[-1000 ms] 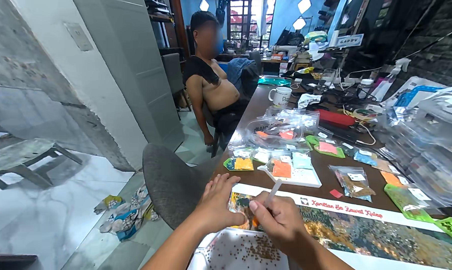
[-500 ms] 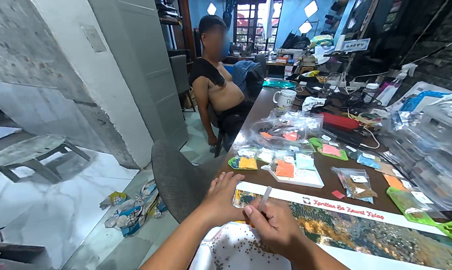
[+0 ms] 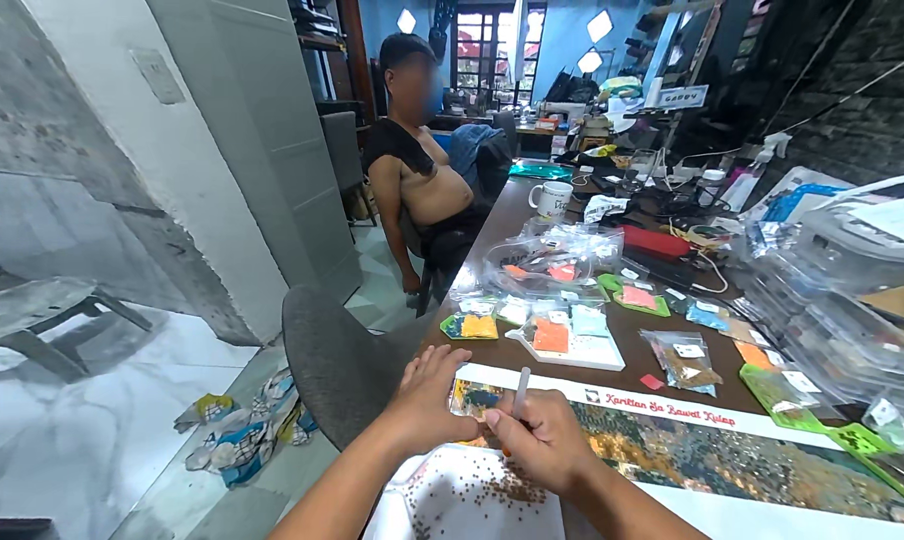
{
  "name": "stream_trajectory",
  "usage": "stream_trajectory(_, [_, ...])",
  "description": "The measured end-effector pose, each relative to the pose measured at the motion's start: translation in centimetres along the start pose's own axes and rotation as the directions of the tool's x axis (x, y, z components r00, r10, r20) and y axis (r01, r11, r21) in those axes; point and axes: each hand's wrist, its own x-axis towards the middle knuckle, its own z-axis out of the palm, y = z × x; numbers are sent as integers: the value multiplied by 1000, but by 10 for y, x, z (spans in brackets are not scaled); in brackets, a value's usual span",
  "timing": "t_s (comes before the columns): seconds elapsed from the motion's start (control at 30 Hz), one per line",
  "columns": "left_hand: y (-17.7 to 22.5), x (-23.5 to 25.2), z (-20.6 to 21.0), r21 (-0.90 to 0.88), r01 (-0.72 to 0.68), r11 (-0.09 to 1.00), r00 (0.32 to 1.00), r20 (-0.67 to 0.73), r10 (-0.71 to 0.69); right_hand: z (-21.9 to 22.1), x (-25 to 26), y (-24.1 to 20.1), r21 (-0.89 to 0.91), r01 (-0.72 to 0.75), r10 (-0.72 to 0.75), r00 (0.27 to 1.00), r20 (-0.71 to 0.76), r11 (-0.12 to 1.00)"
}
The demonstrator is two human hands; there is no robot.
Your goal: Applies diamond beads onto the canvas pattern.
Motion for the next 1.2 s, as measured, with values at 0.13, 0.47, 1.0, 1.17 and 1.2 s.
stream_trajectory(0.13, [-1, 0, 0, -7, -4, 1000, 1000, -5, 4, 0, -1, 4, -12, 48, -48, 999, -9, 999])
stream_trajectory(0.47, [0, -1, 0, -8, 2, 1000, 1000, -10, -2, 2, -2, 7, -2, 125, -125, 992, -2, 992])
stream_trajectory(1.0, [1, 0, -1, -18, 9, 1000, 1000, 7, -9, -2, 7, 1, 148, -22, 31, 998, -61, 989])
stream_trajectory(1.17, [-1, 1, 0, -13, 12, 1000, 1000, 8, -12, 0, 14, -1, 167, -200, 220, 968, -117, 966])
stream_trajectory(1.2, [-1, 1, 0, -10, 11, 1000, 1000, 9, -11, 0, 15, -1, 140, -229, 244, 965, -100, 963])
